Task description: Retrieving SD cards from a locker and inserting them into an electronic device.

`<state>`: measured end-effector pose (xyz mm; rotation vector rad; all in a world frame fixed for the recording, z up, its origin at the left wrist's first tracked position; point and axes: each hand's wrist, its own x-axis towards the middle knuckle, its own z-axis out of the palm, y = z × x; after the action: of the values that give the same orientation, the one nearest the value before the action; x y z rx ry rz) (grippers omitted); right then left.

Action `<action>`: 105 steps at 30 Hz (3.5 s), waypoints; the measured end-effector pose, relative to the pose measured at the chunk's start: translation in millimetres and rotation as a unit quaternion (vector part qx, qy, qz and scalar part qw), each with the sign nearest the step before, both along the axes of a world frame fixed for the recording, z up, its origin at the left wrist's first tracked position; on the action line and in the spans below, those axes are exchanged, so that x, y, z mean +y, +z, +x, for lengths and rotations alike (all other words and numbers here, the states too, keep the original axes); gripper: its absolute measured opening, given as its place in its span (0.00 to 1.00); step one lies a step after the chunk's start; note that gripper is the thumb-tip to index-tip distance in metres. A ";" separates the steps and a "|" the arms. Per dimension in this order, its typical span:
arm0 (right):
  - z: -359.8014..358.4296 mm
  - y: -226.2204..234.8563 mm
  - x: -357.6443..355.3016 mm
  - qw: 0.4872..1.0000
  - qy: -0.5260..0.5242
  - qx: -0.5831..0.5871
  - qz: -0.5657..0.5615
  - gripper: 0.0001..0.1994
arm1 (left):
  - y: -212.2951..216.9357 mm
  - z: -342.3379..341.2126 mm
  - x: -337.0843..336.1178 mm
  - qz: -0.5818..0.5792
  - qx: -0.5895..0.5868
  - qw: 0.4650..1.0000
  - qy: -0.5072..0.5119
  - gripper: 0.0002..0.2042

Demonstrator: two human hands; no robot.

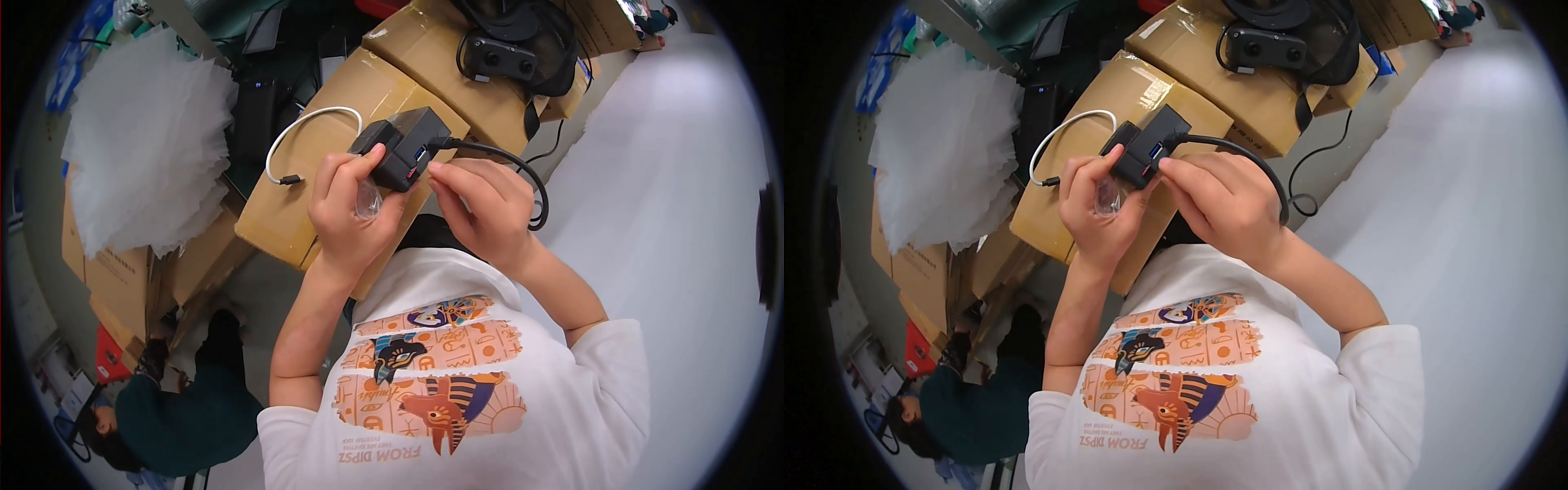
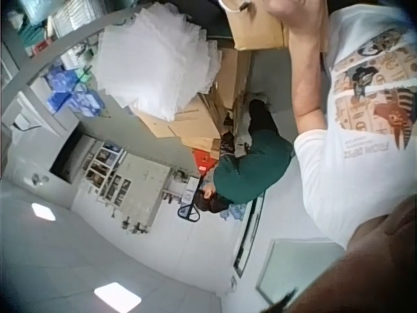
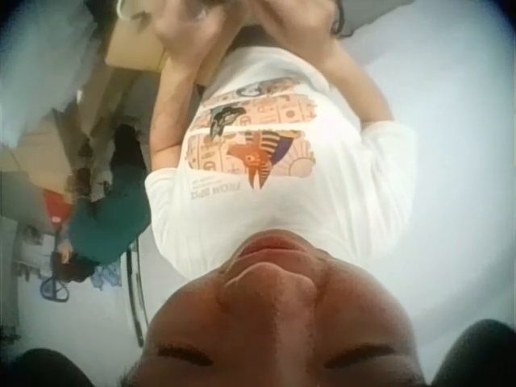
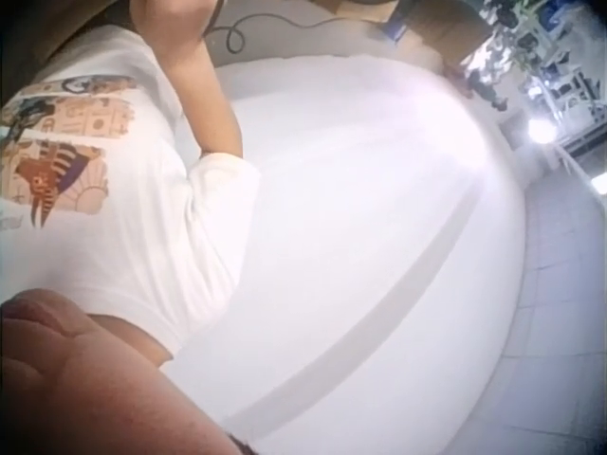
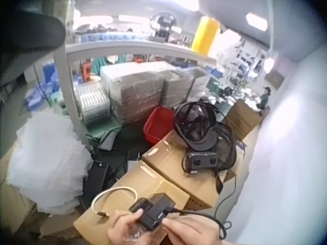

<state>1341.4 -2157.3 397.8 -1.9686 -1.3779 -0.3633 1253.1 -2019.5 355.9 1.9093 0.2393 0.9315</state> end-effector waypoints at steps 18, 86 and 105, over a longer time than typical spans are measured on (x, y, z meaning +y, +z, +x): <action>-24.6 -7.2 -4.7 0.862 -0.130 0.490 0.019 0.05 | -2.8 5.0 3.2 0.260 -0.014 0.966 -0.010 0.19; 31.9 13.4 14.9 0.713 0.295 0.635 -0.031 0.05 | 74.8 -46.8 24.2 -0.552 0.168 0.797 -0.178 0.13; 21.9 1.1 18.2 0.630 0.358 0.688 -0.046 0.06 | 68.5 -46.7 13.3 -0.652 0.112 0.701 -0.268 0.07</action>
<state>1363.3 -2139.1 398.9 -0.9274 -0.8662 1.3521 1206.4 -2006.2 424.4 0.6210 0.3305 -0.0264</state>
